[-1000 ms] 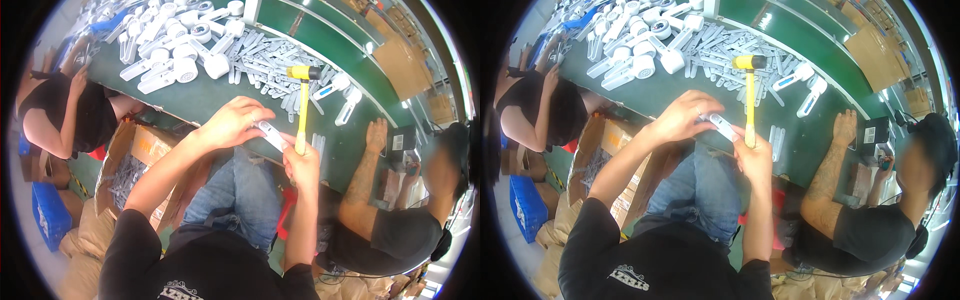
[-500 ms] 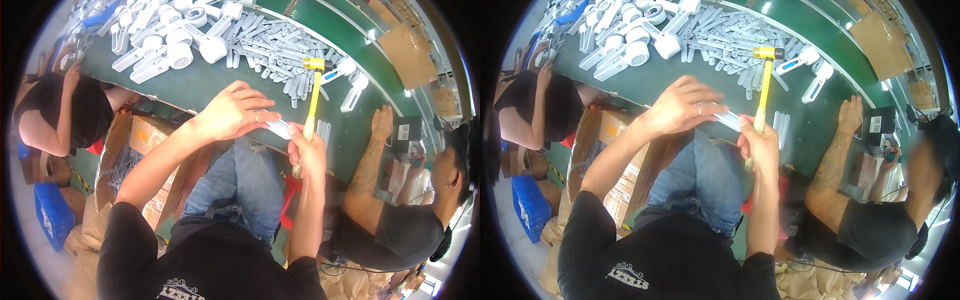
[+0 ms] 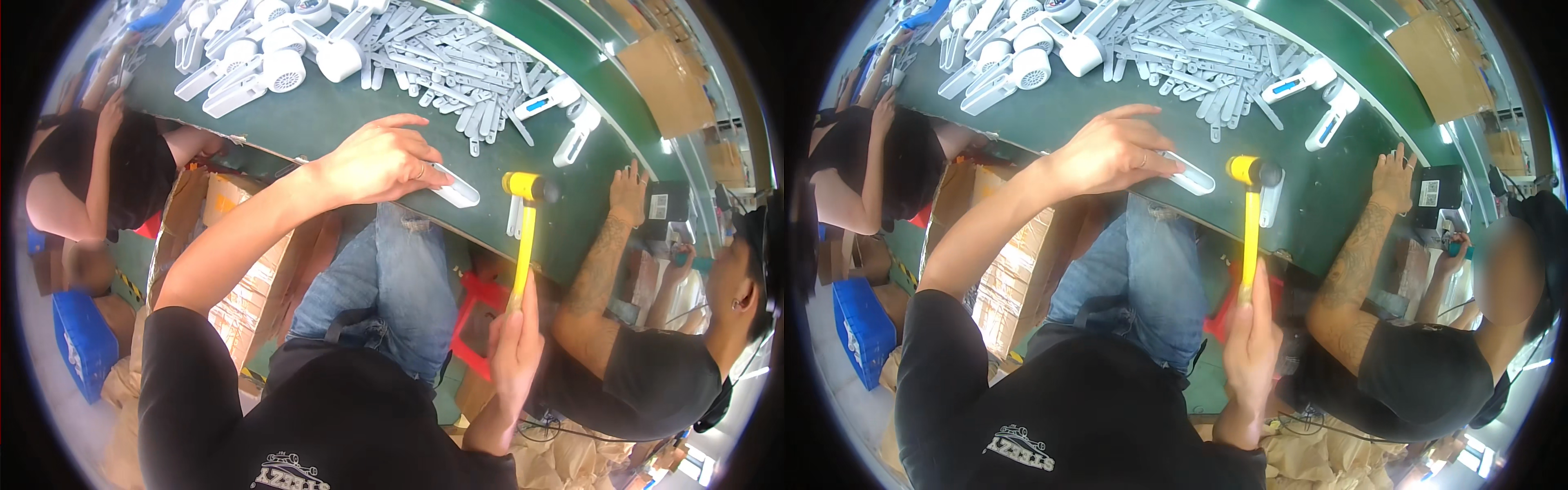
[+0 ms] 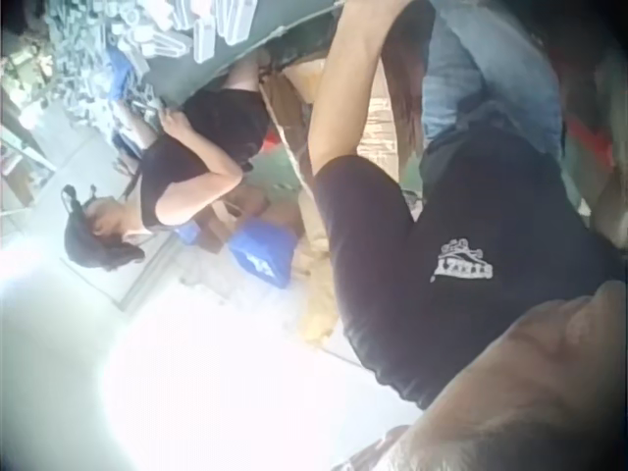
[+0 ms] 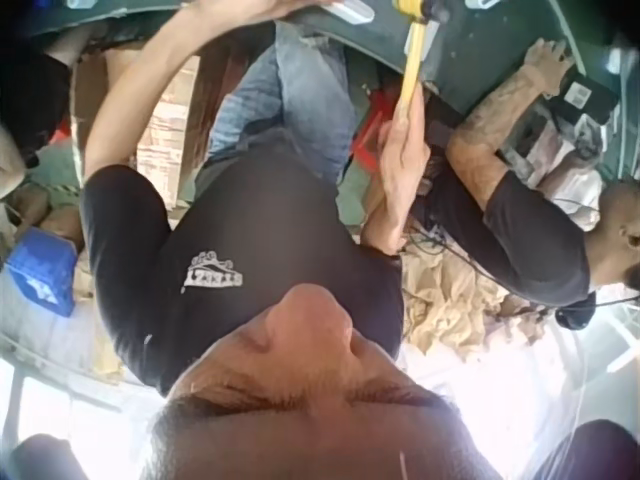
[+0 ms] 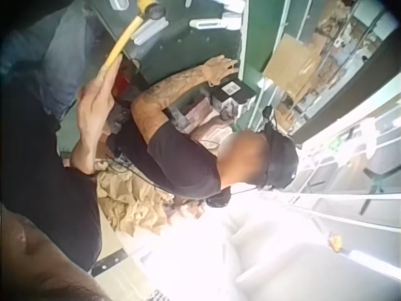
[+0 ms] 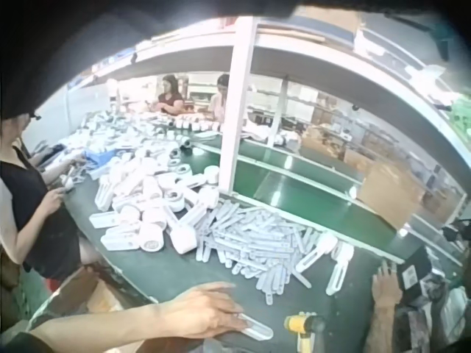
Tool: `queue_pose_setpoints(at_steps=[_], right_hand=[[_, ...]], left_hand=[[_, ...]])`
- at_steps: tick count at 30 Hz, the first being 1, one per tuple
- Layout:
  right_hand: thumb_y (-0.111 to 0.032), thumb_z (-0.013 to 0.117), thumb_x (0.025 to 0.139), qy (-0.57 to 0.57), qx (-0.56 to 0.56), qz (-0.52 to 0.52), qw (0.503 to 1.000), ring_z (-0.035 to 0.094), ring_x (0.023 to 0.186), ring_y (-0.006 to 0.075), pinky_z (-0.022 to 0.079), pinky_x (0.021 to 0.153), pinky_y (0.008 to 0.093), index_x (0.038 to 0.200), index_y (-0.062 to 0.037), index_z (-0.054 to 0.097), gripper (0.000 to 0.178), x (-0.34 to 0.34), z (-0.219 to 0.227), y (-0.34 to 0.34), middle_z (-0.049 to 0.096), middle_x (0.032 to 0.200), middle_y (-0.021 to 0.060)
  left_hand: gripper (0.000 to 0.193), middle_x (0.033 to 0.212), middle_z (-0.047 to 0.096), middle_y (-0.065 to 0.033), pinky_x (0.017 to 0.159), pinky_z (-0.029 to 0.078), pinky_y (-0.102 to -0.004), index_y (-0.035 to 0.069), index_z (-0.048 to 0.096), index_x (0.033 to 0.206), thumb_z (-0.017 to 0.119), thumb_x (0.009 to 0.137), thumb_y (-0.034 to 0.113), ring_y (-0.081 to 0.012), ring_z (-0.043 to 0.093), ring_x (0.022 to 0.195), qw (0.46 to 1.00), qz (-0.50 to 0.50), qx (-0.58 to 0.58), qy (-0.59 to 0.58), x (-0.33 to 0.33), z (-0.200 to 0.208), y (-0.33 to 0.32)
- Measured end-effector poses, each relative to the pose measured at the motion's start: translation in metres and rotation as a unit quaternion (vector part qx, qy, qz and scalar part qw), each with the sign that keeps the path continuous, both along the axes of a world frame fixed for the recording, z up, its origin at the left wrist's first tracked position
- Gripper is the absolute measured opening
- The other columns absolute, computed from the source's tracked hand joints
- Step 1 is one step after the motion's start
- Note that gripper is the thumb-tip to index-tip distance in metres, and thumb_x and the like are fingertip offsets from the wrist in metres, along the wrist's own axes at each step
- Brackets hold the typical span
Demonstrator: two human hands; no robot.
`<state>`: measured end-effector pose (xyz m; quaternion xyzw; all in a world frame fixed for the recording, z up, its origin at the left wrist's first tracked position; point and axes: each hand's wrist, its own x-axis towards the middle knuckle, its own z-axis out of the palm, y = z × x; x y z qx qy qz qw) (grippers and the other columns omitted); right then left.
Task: Use a small yellow-handled hammer to fit metal components into plastic housings at a factory assembly line.
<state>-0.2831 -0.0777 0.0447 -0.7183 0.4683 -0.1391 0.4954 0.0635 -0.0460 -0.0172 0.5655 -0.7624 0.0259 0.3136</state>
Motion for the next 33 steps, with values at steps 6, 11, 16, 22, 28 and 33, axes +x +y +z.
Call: queue_pose_setpoints(at_steps=[6,11,16,22,28,33], right_hand=[[-0.028,0.042,0.117,-0.027,-0.031,0.023,0.999,0.039,0.054,0.0028,0.032,0.050,0.0220,0.168,-0.0088,0.036,0.055,-0.008,-0.018,0.002,0.046,0.064,-0.0052],[-0.013,0.046,0.113,0.003,0.029,0.032,0.999,0.050,0.066,0.0074,0.049,0.067,0.0264,0.165,-0.0081,0.042,0.053,0.004,-0.008,0.002,0.054,0.074,0.0019],[-0.012,0.047,0.112,0.005,-0.015,-0.001,1.000,0.051,0.067,0.0086,0.050,0.067,0.0270,0.164,-0.0091,0.044,0.052,-0.001,0.001,0.009,0.057,0.078,0.0025],[-0.014,0.049,0.112,-0.014,-0.036,0.003,0.999,0.056,0.070,0.0104,0.050,0.068,0.0285,0.165,-0.0130,0.043,0.053,-0.007,-0.001,0.012,0.062,0.080,0.0069],[-0.014,0.049,0.112,0.004,-0.056,0.029,0.998,0.057,0.070,0.0142,0.052,0.070,0.0316,0.164,-0.0126,0.044,0.053,-0.003,0.002,0.007,0.062,0.080,0.0112],[-0.017,0.048,0.113,0.065,-0.076,0.053,0.994,0.062,0.073,0.0148,0.053,0.072,0.0308,0.163,-0.0103,0.045,0.051,0.003,0.007,0.004,0.068,0.088,0.0139]], left_hand=[[0.022,0.106,0.078,0.0008,0.113,0.050,-0.0459,0.026,0.083,0.114,0.078,0.093,0.024,-0.0206,0.073,0.101,1.000,-0.011,-0.006,0.024,0.001,-0.005,-0.004],[0.021,0.107,0.079,0.0006,0.112,0.050,-0.0453,0.025,0.083,0.114,0.078,0.093,0.023,-0.0208,0.073,0.102,1.000,-0.007,-0.001,0.018,0.000,-0.005,-0.001],[0.021,0.106,0.078,0.0000,0.112,0.050,-0.0450,0.025,0.083,0.114,0.077,0.094,0.023,-0.0219,0.073,0.100,1.000,-0.019,0.016,0.017,-0.001,0.000,-0.002],[0.021,0.105,0.078,-0.0002,0.113,0.049,-0.0456,0.023,0.083,0.113,0.077,0.094,0.023,-0.0222,0.072,0.099,1.000,-0.016,0.013,0.020,0.000,0.001,-0.003],[0.020,0.105,0.078,0.0000,0.113,0.049,-0.0450,0.023,0.083,0.113,0.076,0.094,0.023,-0.0224,0.072,0.100,1.000,-0.018,0.006,0.014,0.001,0.004,-0.006],[0.020,0.106,0.078,-0.0002,0.111,0.050,-0.0453,0.022,0.083,0.113,0.076,0.094,0.024,-0.0219,0.073,0.100,1.000,-0.024,-0.004,0.012,0.003,-0.001,-0.004]])
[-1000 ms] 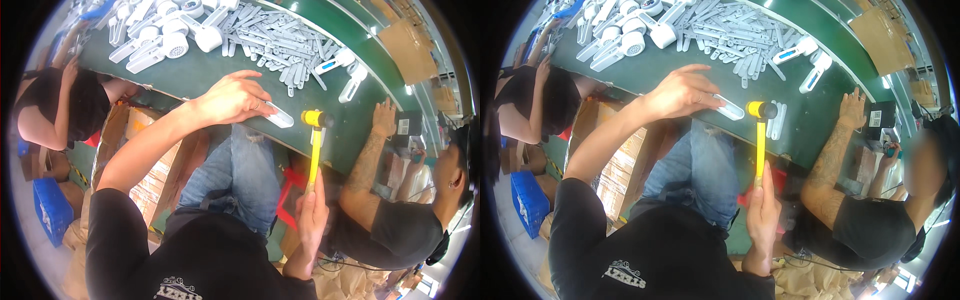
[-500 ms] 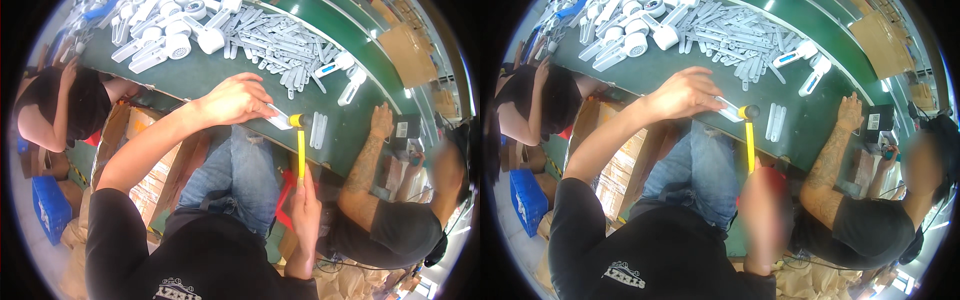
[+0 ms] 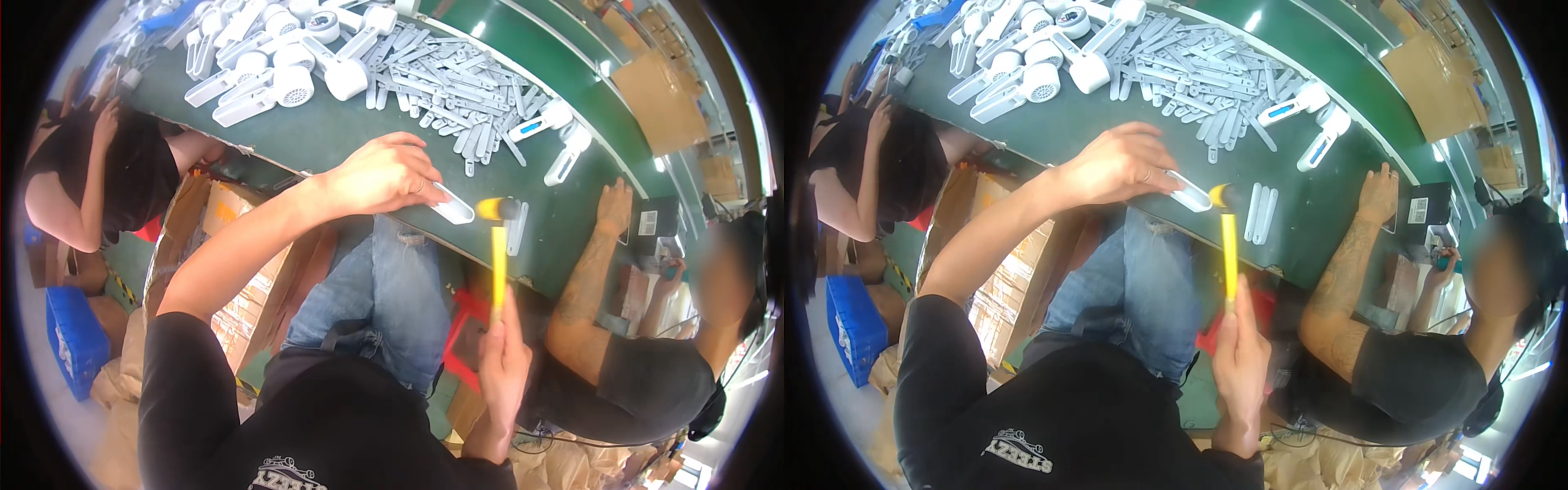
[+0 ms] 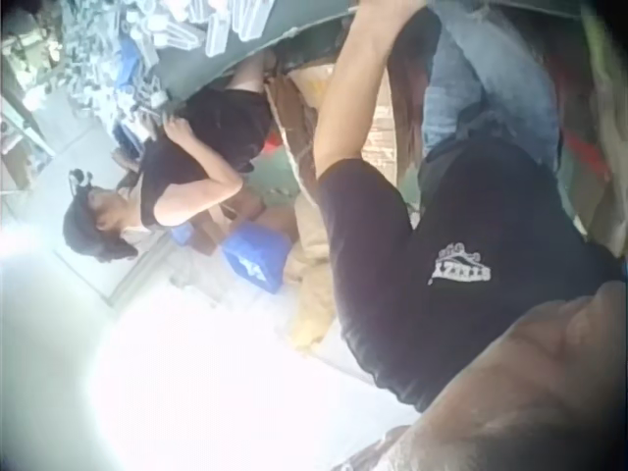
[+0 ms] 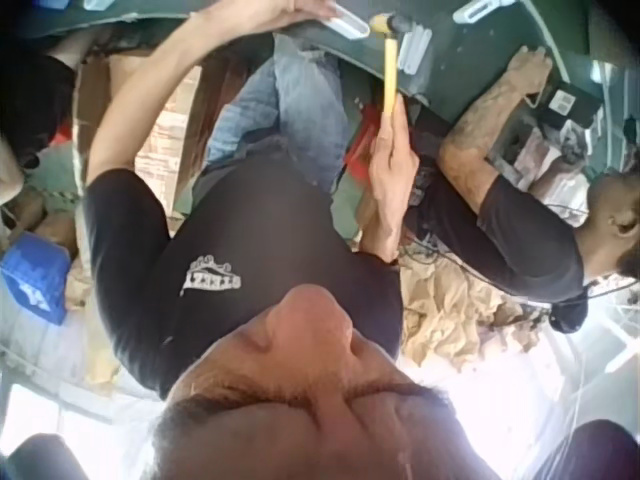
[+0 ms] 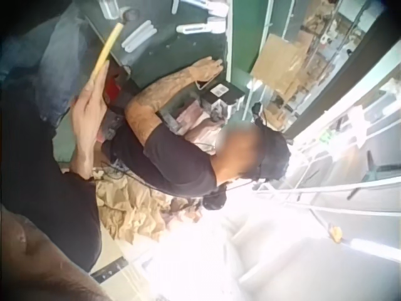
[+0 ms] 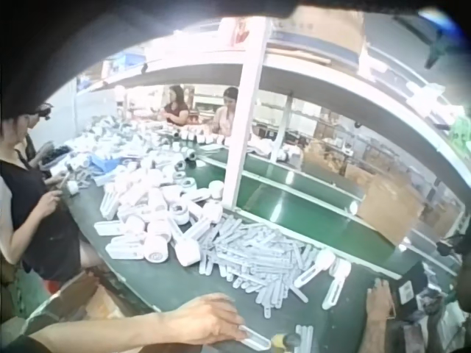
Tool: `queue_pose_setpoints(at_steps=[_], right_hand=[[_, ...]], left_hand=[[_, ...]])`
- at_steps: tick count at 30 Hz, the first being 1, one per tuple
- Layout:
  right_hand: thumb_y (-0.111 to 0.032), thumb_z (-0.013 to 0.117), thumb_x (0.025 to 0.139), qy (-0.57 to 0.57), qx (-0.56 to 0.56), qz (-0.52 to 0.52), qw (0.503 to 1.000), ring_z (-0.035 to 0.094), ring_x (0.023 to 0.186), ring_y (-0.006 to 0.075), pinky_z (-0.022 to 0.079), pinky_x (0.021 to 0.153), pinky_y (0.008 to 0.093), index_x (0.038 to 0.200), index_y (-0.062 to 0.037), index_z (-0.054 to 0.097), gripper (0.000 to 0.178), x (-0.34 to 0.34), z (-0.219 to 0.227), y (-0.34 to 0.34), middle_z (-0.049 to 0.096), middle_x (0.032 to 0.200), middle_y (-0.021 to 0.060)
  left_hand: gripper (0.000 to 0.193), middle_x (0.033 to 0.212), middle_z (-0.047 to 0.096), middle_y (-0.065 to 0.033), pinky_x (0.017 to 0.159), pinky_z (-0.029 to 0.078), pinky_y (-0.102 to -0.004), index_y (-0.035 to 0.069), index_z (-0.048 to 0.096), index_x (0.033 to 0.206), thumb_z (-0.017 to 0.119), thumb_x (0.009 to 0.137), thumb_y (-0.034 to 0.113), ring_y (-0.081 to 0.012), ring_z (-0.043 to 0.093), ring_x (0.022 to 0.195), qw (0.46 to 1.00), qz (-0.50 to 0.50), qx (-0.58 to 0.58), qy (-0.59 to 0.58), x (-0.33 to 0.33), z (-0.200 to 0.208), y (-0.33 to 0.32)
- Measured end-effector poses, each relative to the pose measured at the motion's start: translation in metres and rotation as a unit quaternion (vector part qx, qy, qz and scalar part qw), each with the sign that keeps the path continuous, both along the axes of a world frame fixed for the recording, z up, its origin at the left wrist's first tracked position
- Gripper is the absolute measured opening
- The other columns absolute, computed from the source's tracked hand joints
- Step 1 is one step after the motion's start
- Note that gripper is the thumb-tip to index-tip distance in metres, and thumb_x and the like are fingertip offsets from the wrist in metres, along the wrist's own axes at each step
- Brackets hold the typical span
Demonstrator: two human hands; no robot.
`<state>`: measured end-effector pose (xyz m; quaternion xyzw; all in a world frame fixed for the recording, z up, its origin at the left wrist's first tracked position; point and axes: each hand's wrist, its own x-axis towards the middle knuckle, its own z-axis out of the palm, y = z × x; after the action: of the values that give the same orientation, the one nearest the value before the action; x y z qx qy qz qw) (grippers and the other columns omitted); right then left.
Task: Use a small yellow-handled hammer to fit metal components into plastic housings at a factory assembly line.
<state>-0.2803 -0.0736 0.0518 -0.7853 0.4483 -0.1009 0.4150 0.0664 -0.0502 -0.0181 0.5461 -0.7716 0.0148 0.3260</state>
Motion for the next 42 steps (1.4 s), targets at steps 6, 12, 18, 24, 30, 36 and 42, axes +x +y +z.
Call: queue_pose_setpoints(at_steps=[6,12,18,24,30,36,42], right_hand=[[-0.028,0.046,0.116,-0.029,-0.002,0.008,1.000,0.043,0.058,0.0046,0.037,0.053,0.0238,0.166,-0.0144,0.043,0.052,-0.009,-0.025,-0.002,0.050,0.070,-0.0026],[-0.035,0.041,0.118,-0.125,0.078,-0.019,0.989,0.038,0.050,0.0024,0.032,0.044,0.0213,0.169,-0.0127,0.033,0.057,-0.002,-0.018,0.004,0.044,0.064,-0.0061],[-0.022,0.041,0.118,-0.100,0.055,-0.008,0.993,0.038,0.057,0.0023,0.034,0.052,0.0209,0.169,-0.0136,0.036,0.052,0.025,-0.020,0.007,0.045,0.068,-0.0059],[-0.014,0.048,0.114,-0.101,-0.013,0.005,0.995,0.052,0.065,0.0108,0.046,0.061,0.0284,0.165,-0.0059,0.041,0.052,0.051,0.009,0.008,0.057,0.077,0.0041],[-0.013,0.051,0.112,0.017,-0.080,0.067,0.994,0.055,0.065,0.0151,0.049,0.063,0.0313,0.164,-0.0051,0.042,0.053,0.077,-0.027,-0.005,0.059,0.080,0.0161],[-0.012,0.050,0.111,0.065,-0.059,0.065,0.994,0.069,0.070,0.0331,0.055,0.067,0.0392,0.165,-0.0072,0.039,0.055,0.073,-0.016,-0.007,0.071,0.095,0.0263],[-0.004,0.052,0.107,-0.096,-0.040,0.059,0.993,0.072,0.075,0.0381,0.056,0.071,0.0398,0.162,-0.0045,0.045,0.055,0.049,-0.006,0.008,0.074,0.105,0.0267]], left_hand=[[0.033,0.104,0.078,-0.0027,0.116,0.043,-0.0425,0.014,0.083,0.110,0.081,0.077,0.013,-0.0283,0.060,0.118,0.996,-0.081,0.033,-0.022,0.006,0.015,-0.016],[0.035,0.129,0.071,-0.0079,0.117,0.043,-0.0433,0.014,0.083,0.111,0.073,0.079,0.007,-0.0319,0.056,0.132,0.994,-0.048,0.046,-0.084,0.009,0.038,-0.009],[0.045,0.130,0.072,-0.0152,0.103,0.053,-0.0477,0.014,0.073,0.132,0.081,0.090,0.027,-0.0340,0.070,0.105,0.980,0.197,-0.023,-0.010,-0.033,-0.015,0.047],[0.038,0.108,0.078,-0.0121,0.094,0.060,-0.0432,0.009,0.075,0.128,0.079,0.091,0.016,-0.0352,0.073,0.095,0.984,0.161,-0.038,0.060,-0.013,-0.017,0.056],[0.035,0.108,0.077,-0.0117,0.094,0.060,-0.0439,0.008,0.075,0.127,0.078,0.092,0.013,-0.0341,0.072,0.098,0.981,0.182,-0.039,0.063,-0.019,-0.019,0.058],[0.036,0.105,0.078,-0.0113,0.092,0.059,-0.0431,0.008,0.075,0.126,0.079,0.090,0.010,-0.0340,0.072,0.096,0.978,0.183,-0.052,0.082,-0.020,-0.019,0.055],[0.055,0.115,0.079,-0.0111,0.103,0.056,-0.0436,0.008,0.065,0.141,0.083,0.088,0.009,-0.0357,0.069,0.114,0.941,0.236,0.035,0.240,-0.034,-0.014,0.057]])
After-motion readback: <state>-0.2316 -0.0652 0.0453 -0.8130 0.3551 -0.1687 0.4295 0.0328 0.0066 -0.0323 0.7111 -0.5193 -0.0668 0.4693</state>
